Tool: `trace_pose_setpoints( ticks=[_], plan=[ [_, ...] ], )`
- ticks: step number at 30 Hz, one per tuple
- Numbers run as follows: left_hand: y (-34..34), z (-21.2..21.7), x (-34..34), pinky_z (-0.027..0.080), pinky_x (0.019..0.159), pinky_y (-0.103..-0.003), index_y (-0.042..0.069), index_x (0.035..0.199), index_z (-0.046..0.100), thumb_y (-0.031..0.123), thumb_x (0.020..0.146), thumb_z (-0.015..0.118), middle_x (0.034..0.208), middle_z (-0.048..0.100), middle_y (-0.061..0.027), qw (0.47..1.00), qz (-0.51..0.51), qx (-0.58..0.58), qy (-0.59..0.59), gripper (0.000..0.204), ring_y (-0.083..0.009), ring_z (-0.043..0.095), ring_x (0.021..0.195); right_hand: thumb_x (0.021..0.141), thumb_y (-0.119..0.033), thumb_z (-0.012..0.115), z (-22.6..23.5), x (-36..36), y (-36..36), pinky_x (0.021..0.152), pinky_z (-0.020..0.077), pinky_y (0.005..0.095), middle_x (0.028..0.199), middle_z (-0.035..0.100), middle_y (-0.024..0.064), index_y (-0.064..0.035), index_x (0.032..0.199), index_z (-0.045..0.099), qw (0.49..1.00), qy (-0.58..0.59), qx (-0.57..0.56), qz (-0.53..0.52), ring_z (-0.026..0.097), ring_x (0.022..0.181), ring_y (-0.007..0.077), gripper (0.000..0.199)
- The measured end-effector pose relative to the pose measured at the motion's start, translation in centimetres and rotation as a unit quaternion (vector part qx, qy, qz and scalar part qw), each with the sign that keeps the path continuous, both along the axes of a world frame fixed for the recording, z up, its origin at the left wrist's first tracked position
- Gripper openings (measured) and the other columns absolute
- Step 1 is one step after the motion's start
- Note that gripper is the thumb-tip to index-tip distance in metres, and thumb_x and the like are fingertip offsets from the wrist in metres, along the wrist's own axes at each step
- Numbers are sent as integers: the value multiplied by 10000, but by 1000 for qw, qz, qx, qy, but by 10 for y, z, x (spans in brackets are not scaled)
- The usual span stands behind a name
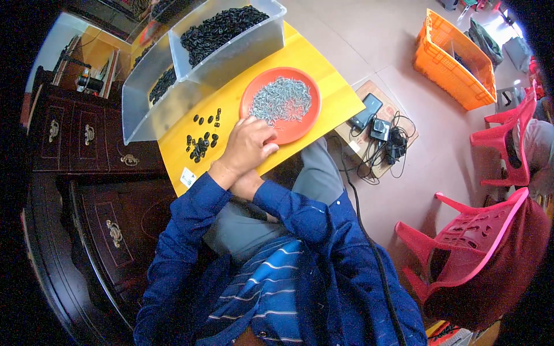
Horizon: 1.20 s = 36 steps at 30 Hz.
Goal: The person assembles components by fitting metal pins into black plastic pieces by hand and sorts small parts on the table and plate.
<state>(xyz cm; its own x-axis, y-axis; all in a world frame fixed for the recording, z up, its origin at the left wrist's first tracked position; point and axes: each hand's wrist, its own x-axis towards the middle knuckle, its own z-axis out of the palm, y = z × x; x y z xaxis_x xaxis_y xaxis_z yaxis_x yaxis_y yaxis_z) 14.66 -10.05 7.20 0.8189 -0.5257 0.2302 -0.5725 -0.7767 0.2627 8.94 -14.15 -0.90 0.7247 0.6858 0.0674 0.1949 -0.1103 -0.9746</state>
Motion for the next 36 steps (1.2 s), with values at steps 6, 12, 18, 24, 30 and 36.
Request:
trace_pose_setpoints(
  ticks=[6,12,18,24,30,36],
  plan=[
    [-2,-6,5,489,827,-402,98,802,691,200,670,814,801,641,-45,997,29,-58,48,208,-261,608,838,974,-231,543,-38,-1,11,916,414,377,1003,579,94,-122,1090,568,985,-153,53,-62,553,1016,238,161],
    [5,-6,4,490,837,-401,99,794,694,203,670,813,818,659,-46,996,28,-64,51,201,-256,623,843,955,-215,551,-28,-2,15,921,415,399,1003,579,116,-103,1091,568,987,-134,55,-70,556,1026,267,178],
    [-2,-4,6,474,872,-426,96,776,688,210,679,799,835,680,-55,995,37,-58,66,185,-270,636,887,948,-224,560,-33,1,8,919,417,406,1009,584,126,-99,1134,571,984,-161,35,-63,558,1034,280,225],
    [8,-4,8,455,930,-467,112,792,707,271,726,757,842,676,-54,995,22,-55,79,179,-281,634,915,944,-231,572,-44,-3,19,1005,399,417,1120,589,138,-108,1210,563,970,-198,73,-119,539,1127,283,293],
    [7,-10,6,464,913,-449,115,793,688,265,706,782,839,660,-42,997,13,-43,65,197,-280,623,894,963,-225,550,-49,-1,8,1074,365,446,1280,557,188,-71,1310,535,986,-161,-39,-20,499,1240,328,380],
    [6,-8,-3,467,864,-433,109,778,672,260,728,771,822,650,-42,999,18,-44,20,188,-268,616,891,984,-254,531,-23,0,2,948,422,391,1059,596,133,-87,1222,560,997,-80,-10,4,561,1055,278,292]
  ],
)
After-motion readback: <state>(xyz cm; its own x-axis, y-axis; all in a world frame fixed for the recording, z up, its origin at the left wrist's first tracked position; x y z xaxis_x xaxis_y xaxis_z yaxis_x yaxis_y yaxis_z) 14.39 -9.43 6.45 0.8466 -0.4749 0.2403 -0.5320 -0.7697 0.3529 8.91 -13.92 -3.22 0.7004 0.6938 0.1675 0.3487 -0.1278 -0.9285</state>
